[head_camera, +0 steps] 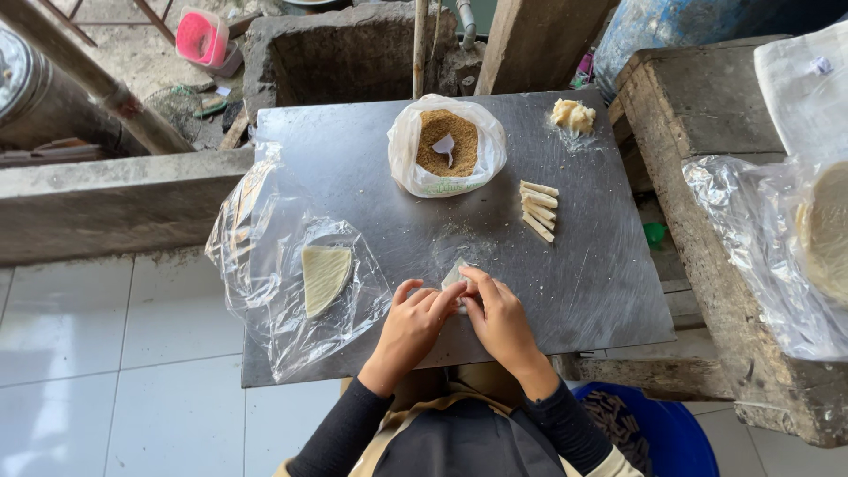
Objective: The person prepares small dough-based pastries by placing a piece of dough on a plastic sheet, adding a spoonful of filling from a bag, and rolling the dough into a cylindrical shape before placing the finished item into a blue container.
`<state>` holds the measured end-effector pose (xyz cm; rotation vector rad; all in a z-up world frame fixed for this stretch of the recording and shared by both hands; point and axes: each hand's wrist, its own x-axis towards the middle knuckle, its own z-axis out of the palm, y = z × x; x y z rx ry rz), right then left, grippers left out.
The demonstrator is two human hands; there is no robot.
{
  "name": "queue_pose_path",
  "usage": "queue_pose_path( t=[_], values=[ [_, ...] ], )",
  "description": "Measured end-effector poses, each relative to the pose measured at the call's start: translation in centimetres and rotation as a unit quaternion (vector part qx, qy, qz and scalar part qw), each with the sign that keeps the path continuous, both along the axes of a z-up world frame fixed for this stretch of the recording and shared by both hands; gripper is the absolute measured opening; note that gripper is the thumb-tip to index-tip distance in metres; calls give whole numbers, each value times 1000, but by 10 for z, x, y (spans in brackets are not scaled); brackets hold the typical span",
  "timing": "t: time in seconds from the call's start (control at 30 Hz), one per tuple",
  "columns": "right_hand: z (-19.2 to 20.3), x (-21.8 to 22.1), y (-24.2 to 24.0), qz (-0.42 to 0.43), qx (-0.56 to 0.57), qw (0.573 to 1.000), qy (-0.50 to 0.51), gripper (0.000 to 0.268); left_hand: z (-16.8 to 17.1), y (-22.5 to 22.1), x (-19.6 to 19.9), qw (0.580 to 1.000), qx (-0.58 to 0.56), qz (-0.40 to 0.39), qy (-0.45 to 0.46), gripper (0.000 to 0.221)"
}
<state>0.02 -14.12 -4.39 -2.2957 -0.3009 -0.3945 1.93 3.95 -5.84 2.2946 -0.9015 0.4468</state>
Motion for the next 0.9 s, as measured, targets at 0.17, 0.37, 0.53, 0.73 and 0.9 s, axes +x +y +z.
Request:
queue_pose_path(
  t=[0.17, 0.37, 0.53, 0.73, 0.9],
  values=[
    [13, -2, -12, 75, 49, 995, 51, 62, -1, -9, 4, 990, -96, 33, 98, 39],
    [10, 8, -11, 55, 50, 995, 64, 53, 7, -6, 6, 990, -106, -1, 95, 61],
    [16, 30, -9, 46, 50, 988, 138, 52, 11, -16, 13, 949, -129, 114, 264, 53],
    [23, 43, -12, 64, 42, 983, 168, 52, 10, -13, 25, 972, -117, 94, 182, 59],
    [6, 23, -12, 69, -44, 996, -22, 49, 0, -10, 12, 994, -28, 77, 70, 52]
  ],
)
